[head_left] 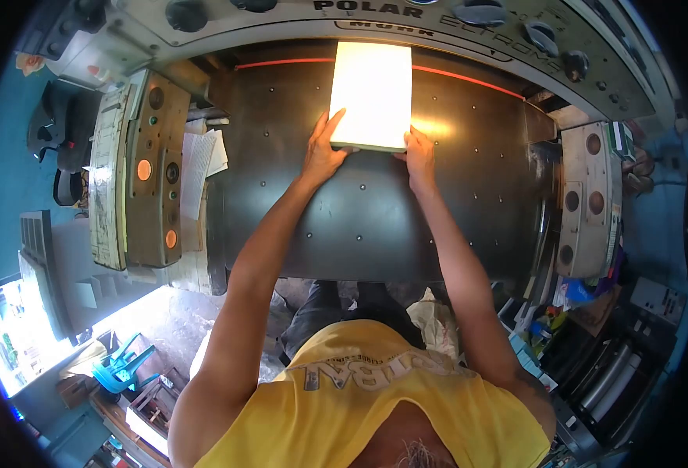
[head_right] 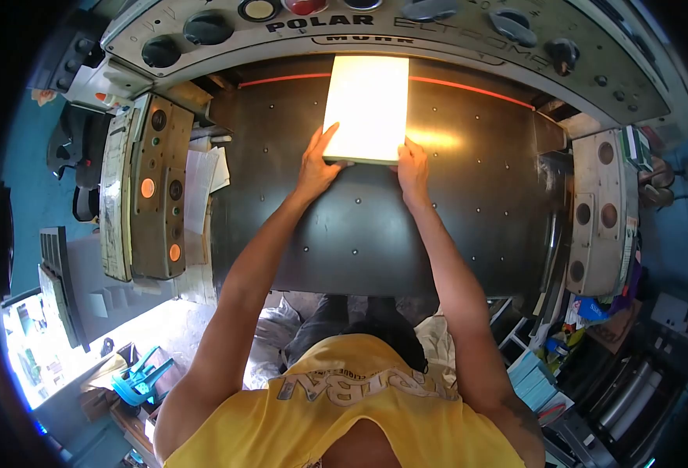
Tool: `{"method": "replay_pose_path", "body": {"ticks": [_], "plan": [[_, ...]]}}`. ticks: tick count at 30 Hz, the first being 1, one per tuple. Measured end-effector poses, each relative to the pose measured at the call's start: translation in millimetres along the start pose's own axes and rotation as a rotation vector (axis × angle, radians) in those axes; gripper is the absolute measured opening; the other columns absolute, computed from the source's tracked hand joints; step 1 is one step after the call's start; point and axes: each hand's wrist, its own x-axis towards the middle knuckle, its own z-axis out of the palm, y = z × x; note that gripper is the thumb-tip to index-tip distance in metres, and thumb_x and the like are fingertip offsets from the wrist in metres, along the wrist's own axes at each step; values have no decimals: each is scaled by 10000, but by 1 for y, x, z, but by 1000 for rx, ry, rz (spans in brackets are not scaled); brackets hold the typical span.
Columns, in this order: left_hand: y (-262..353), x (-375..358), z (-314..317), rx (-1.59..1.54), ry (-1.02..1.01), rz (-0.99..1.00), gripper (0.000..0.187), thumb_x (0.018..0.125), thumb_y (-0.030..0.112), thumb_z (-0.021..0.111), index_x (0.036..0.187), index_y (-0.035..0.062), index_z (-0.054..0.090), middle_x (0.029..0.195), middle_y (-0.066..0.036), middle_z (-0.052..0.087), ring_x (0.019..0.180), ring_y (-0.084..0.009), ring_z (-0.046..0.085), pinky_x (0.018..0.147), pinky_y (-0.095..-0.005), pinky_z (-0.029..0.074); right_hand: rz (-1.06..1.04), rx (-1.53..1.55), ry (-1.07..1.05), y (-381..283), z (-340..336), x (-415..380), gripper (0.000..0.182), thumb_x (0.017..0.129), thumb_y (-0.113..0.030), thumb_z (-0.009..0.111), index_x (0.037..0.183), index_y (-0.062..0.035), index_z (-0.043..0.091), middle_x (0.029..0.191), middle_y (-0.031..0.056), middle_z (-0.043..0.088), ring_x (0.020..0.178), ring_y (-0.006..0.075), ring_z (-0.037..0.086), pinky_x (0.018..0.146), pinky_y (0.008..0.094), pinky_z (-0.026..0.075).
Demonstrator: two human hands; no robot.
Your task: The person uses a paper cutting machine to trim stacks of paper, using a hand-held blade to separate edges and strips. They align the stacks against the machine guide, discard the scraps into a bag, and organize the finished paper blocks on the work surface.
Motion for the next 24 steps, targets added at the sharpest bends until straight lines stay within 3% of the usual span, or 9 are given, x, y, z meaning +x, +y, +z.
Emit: {"method": "replay_pose_path", "body": {"ticks": [2,7,12,17,20,24], "plan": [[-7,18,5,-2,49,14,831,742,73,855,1491,129,500,1537,-227,438,1345,-386,527,1083,-438,472,-30,-29,60,-7,3,17,434,1039,-179,455,1425,-17,570,1287,139,630,1116,228,636,879,390,593],[-31,56,17,21,90,101,832,732,67,840,1488,135,499,1525,-223,452,1334,-395,533,1082,-426,475,-113,9,106,-11,4,57,417,1050,-201,452,1403,-35,599,1193,108,687,1070,210,648,881,392,570],[-39,71,25,94,47,115,889,730,117,864,1516,168,452,1544,-256,405,1356,-450,483,1088,-465,464,-166,-56,73,-17,-6,80,423,1046,-240,461,1376,-28,620,1150,99,699,1020,194,645,869,377,552],[-35,72,26,110,69,110,926,698,152,895,1507,143,445,1514,-214,447,1332,-425,507,1082,-461,476,-154,-53,84,-17,-8,80,454,1046,-277,469,1398,-24,602,1168,118,696,1040,212,652,879,389,548],[-31,73,23,60,86,96,959,676,165,912,1508,119,437,1515,-203,454,1345,-406,504,1093,-456,475,-133,48,77,-16,-9,80,484,1027,-297,557,1420,-16,579,1203,143,688,1056,217,653,893,377,546],[-32,76,24,31,111,102,985,665,156,918,1515,99,422,1518,-198,461,1364,-385,497,1107,-448,467,-498,-437,296,1,-11,62,535,939,-234,699,1411,-13,578,1171,174,693,1023,256,644,891,368,541]]}}
